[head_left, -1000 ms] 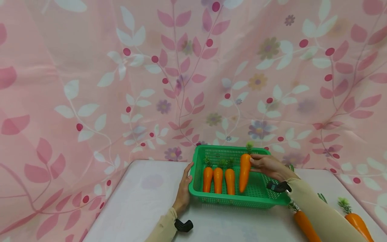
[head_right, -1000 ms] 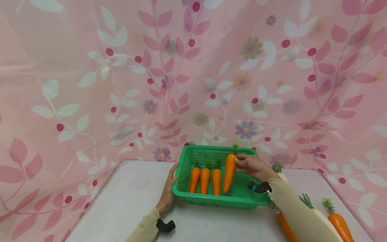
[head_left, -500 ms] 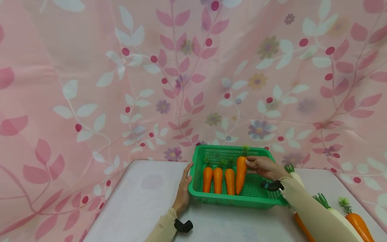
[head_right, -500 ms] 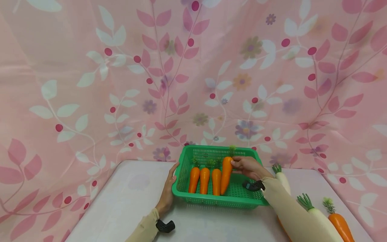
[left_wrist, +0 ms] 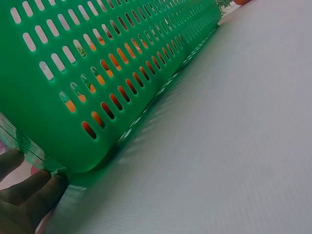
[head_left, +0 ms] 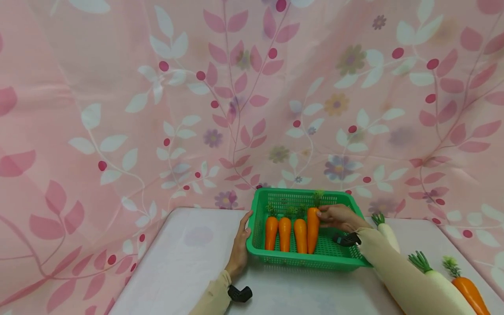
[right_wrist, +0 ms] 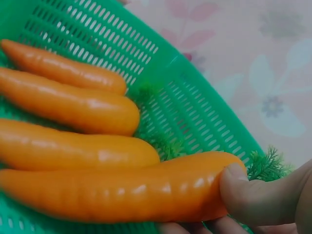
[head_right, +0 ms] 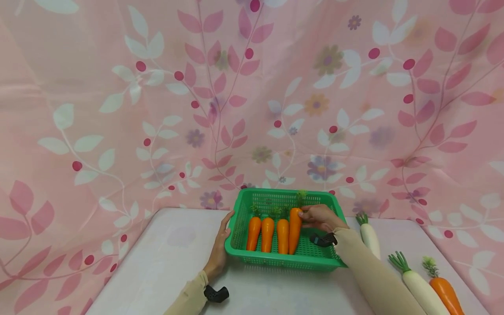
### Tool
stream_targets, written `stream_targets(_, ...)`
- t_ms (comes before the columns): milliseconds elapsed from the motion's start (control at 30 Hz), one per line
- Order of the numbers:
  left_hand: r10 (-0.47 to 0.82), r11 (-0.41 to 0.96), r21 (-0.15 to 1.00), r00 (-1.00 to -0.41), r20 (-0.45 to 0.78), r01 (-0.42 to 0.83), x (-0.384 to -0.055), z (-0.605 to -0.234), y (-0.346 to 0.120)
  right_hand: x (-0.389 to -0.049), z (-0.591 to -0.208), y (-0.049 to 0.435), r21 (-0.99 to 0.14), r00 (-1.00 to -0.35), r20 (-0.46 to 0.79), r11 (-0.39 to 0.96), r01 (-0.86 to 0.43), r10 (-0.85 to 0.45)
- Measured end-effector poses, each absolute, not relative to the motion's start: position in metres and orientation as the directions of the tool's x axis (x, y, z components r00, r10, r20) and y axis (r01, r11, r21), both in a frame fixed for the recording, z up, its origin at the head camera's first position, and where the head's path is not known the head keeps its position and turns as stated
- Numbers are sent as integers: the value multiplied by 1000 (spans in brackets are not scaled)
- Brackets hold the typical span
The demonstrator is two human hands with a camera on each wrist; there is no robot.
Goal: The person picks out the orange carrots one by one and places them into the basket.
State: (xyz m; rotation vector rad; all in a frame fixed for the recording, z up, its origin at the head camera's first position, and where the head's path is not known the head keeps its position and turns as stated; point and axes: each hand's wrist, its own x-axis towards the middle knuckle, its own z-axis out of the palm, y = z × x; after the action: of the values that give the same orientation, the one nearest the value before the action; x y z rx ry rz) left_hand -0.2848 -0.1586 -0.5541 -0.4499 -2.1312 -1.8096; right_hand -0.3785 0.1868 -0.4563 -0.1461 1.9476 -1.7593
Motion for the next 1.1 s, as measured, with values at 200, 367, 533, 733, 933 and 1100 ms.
stream_targets(200,42,147,895,-907,419,420,-285,-554,-158,-381,-460,184,-947,-859,-312,207,246,-406)
stream_targets(367,46,147,894,-906,420,422,-285,-554,-159,-381,-464,183,-942,-839,-323,235,240,-438)
stream_targets(533,44,147,891,-903,428,430,-285,-554,-158,-381,-466,183,-930,-831,-338,293,223,-442)
stream_targets(733,47,152,895,-907,418,420,-284,-552,-158,-378,-467,180,-912,-810,-356,362,193,-466)
stream_targets(933,46,147,898,-909,413,415,-284,-552,-158,-374,-466,177,-899,-818,-359,401,175,-449)
stream_targets(1100,42,138,901,-911,410,411,-284,-553,-158,-375,-467,175,-888,-826,-365,428,170,-429)
